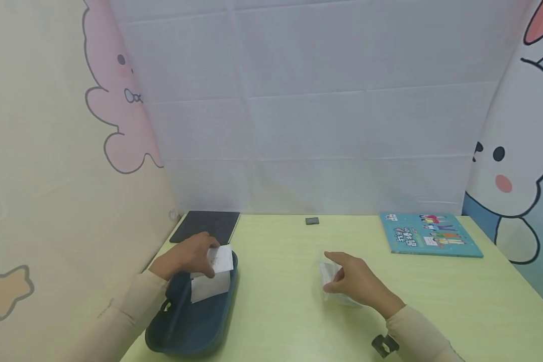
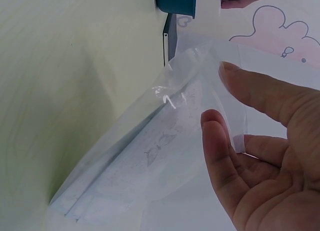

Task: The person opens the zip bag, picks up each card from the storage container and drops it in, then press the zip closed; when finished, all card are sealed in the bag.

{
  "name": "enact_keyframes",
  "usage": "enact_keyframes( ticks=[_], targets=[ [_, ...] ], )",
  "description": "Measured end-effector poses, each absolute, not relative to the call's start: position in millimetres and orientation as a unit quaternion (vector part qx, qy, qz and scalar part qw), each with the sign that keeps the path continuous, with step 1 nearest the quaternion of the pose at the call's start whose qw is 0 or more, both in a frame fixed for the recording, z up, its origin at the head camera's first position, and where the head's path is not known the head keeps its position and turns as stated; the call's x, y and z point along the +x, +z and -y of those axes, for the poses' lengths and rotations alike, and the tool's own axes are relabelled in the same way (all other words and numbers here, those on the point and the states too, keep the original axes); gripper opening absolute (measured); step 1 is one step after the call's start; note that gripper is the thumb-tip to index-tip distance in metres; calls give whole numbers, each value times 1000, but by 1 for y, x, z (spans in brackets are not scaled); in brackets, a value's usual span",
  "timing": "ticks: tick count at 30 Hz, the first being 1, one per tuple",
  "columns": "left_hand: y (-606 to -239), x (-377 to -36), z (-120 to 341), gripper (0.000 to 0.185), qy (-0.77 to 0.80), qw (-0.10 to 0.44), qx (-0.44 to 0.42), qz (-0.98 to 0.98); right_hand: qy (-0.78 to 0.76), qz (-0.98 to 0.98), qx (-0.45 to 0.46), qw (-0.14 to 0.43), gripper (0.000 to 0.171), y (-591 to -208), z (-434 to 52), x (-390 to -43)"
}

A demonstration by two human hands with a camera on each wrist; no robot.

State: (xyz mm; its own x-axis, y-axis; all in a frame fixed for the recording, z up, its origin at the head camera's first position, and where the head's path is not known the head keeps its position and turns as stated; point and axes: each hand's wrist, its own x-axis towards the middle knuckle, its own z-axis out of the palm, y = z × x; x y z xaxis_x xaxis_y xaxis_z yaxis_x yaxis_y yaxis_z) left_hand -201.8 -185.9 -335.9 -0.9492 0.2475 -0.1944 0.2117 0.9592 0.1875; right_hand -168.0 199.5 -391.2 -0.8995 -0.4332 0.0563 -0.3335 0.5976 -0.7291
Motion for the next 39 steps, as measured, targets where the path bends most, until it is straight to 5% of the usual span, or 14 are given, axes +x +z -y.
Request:
enact_keyframes(
  ticks=[16, 39],
  targets=[
    [-326, -196, 99, 69, 34, 100, 203, -973, -395, -890, -218, 64, 78, -389, -195, -167],
    [-329, -187, 10, 38, -68, 109, 232, -964, -404, -885, -222, 62, 78, -388, -190, -168]
  ],
)
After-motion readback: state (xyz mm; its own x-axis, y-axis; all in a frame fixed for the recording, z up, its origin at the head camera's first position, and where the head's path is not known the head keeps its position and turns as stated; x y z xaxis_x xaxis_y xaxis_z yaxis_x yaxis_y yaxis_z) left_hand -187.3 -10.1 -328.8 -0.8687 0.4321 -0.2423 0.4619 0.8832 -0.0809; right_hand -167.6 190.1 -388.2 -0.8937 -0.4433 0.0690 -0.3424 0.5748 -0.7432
